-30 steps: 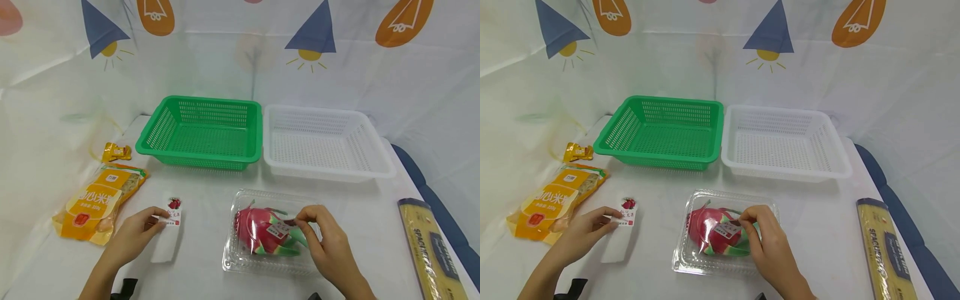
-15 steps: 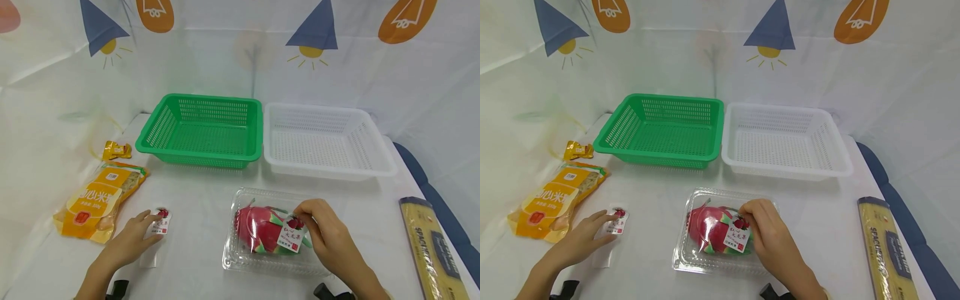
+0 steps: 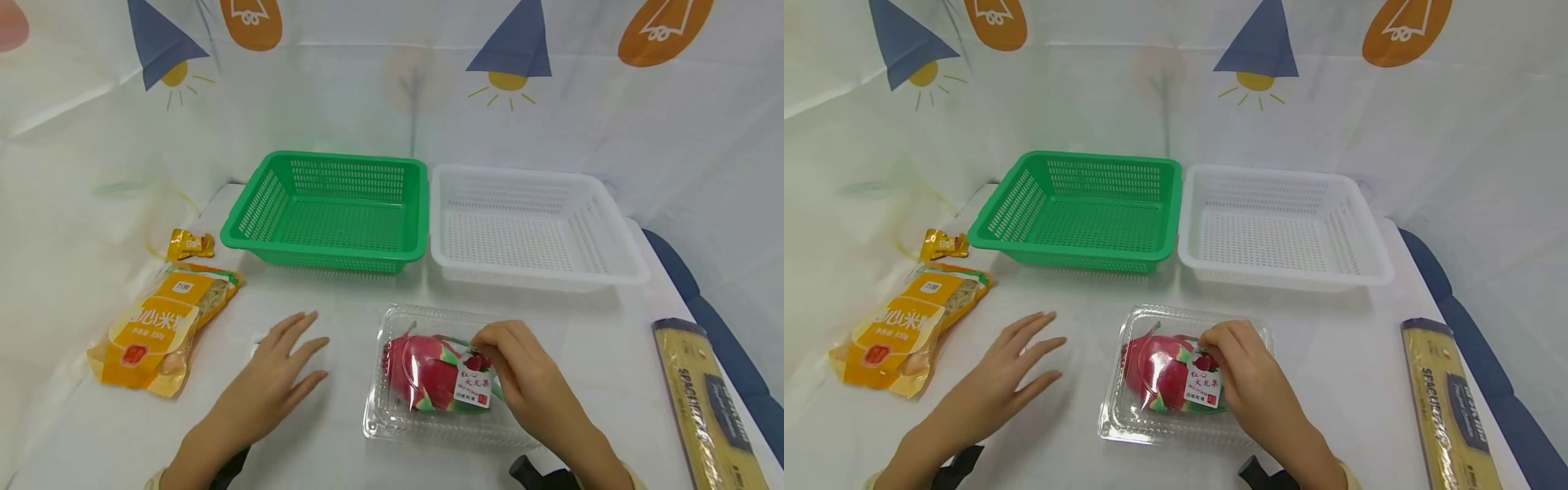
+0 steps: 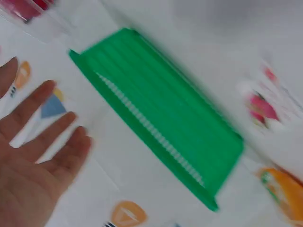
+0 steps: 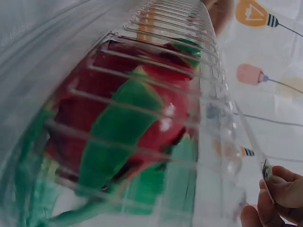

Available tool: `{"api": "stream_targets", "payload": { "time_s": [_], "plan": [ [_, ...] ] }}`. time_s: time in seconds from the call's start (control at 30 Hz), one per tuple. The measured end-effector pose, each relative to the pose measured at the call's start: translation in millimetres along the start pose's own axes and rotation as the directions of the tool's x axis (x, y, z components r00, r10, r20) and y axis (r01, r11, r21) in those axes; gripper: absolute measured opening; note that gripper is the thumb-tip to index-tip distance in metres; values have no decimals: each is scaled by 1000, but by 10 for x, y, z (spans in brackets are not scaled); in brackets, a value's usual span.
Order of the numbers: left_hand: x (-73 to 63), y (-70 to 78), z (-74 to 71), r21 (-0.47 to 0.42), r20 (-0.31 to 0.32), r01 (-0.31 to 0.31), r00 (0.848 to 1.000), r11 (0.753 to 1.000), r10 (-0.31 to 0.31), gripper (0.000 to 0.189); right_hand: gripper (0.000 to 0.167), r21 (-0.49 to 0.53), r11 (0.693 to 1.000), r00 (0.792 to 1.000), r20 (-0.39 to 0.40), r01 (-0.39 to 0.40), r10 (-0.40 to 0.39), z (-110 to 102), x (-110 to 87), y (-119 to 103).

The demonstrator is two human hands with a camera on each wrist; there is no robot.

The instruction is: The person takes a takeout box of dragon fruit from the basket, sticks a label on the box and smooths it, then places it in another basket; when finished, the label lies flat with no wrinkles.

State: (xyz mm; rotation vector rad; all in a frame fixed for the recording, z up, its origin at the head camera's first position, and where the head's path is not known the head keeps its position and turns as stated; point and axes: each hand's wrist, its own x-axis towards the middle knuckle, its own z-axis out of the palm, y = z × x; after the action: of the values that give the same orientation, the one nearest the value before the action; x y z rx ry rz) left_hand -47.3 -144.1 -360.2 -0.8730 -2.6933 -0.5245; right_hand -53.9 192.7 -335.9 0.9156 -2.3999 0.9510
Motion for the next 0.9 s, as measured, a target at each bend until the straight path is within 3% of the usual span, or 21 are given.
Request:
{"api": "stream_targets", "payload": {
  "time_s": [0.03,0.1,0.17,0.23,0.37,0.47,0.53,0.67,0.9],
  "plan": [
    [45,65,21,-6,-24,-82,996,997,82,40,39,3,1000,1000,5,-2,2,3,-1,0],
    [129,201,55,-20,-51,-223,974,975,222,47,39,9,1000,1000,13,-4,4,12,-1,0],
    [209,333,89,-34,-65,-343,938,939,340,45,39,13,1000,1000,15,6,-7,22,3,3],
    [278,445,140,-30,-76,-451,891,892,448,42,38,15,1000,1000,20,10,-10,32,4,10],
    [366,619,283,41,-38,-591,805,806,592,49,37,6,1000,1000,21,17,-17,65,2,24],
    [385,702,376,82,23,-641,766,763,642,54,36,-7,1000,999,23,28,-28,92,7,29],
    [394,733,420,80,53,-651,759,755,648,55,36,-9,999,999,25,38,-38,102,13,29],
    [435,766,486,52,79,-643,765,764,639,56,36,-24,999,999,27,47,-47,103,24,28],
    [475,775,574,102,103,-627,779,772,619,58,38,-40,998,999,41,37,-35,107,10,33]
  ]
}}
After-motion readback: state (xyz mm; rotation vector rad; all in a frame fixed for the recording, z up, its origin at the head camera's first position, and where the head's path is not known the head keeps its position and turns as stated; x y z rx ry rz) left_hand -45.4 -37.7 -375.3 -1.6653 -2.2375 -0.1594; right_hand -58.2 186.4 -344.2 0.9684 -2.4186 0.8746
